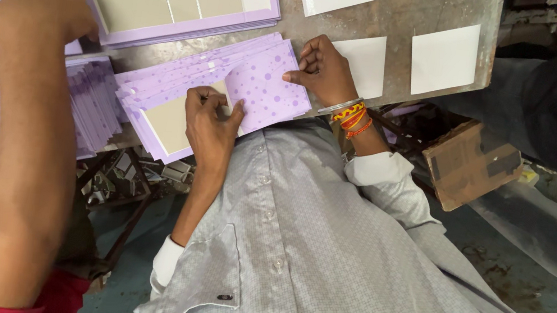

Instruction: The person inserts small white paper sheets into purple patterned paper covers and stacks the completed units on the table. The person repeats this insertion and stacking process continuously.

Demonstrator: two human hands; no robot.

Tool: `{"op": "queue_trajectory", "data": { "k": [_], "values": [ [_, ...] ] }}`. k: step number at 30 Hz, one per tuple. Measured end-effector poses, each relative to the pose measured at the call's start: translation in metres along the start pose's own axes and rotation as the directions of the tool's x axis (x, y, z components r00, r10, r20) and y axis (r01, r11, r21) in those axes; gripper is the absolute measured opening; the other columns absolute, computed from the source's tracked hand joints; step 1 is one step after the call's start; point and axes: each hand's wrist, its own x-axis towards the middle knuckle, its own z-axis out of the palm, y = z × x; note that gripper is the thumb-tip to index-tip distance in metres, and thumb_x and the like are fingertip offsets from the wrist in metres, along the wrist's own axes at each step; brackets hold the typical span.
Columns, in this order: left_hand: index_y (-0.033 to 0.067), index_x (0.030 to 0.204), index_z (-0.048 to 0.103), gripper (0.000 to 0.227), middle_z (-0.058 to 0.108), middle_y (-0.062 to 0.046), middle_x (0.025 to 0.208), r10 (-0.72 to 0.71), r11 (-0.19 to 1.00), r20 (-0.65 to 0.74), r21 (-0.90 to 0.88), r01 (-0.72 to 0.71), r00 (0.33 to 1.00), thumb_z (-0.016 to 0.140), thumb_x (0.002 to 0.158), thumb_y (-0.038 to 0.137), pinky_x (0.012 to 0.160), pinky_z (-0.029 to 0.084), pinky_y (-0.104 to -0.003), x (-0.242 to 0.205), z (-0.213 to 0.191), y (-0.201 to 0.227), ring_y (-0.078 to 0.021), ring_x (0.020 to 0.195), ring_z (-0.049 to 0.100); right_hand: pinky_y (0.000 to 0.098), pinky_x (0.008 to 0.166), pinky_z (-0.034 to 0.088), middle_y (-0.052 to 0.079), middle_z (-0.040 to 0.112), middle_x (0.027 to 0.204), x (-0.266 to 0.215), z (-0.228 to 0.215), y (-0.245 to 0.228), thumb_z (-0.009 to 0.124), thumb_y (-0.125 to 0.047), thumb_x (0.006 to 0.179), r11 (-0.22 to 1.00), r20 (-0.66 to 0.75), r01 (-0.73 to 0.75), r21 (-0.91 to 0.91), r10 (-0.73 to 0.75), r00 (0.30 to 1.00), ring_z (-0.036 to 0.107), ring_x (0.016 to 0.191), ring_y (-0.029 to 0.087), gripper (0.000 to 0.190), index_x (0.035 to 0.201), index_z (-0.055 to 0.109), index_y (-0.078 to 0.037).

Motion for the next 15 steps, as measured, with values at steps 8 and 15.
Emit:
{"op": "queue_trajectory", "data": {
  "k": [8, 15],
  "values": [
    [-0.0094, 0.087, 0.069, 0.029, 0.056, -0.013, 0.103, 0.027, 0.999, -0.007, 0.02, -0.027, 1.0, 0.087, 0.083, 0.012, 0.068, 0.05, -0.036, 0.0015, -0.0012, 0.0026, -0.0233, 0.085, 0.057, 0.022, 0.072, 0.055, 0.0, 0.064, 0.086, 0.0015, -0.0003, 0.0037, 0.095, -0.014, 0.078, 1.0, 0.016, 0.017, 0.022, -0.018, 1.0, 0.062, 0.078, 0.006, 0.053, 0.108, 0.052, -0.006],
    [-0.0094, 0.088, 0.069, 0.029, 0.056, -0.012, 0.103, 0.005, 1.0, -0.001, 0.007, -0.005, 1.0, 0.087, 0.083, 0.012, 0.067, 0.051, -0.035, 0.0018, -0.0006, 0.0014, -0.022, 0.083, 0.057, 0.0222, 0.072, 0.055, 0.0, 0.064, 0.087, -0.0004, 0.0002, 0.0025, 0.094, -0.014, 0.08, 0.999, 0.02, 0.029, 0.019, -0.029, 0.999, 0.061, 0.078, 0.006, 0.053, 0.109, 0.051, -0.007]
  ]
}}
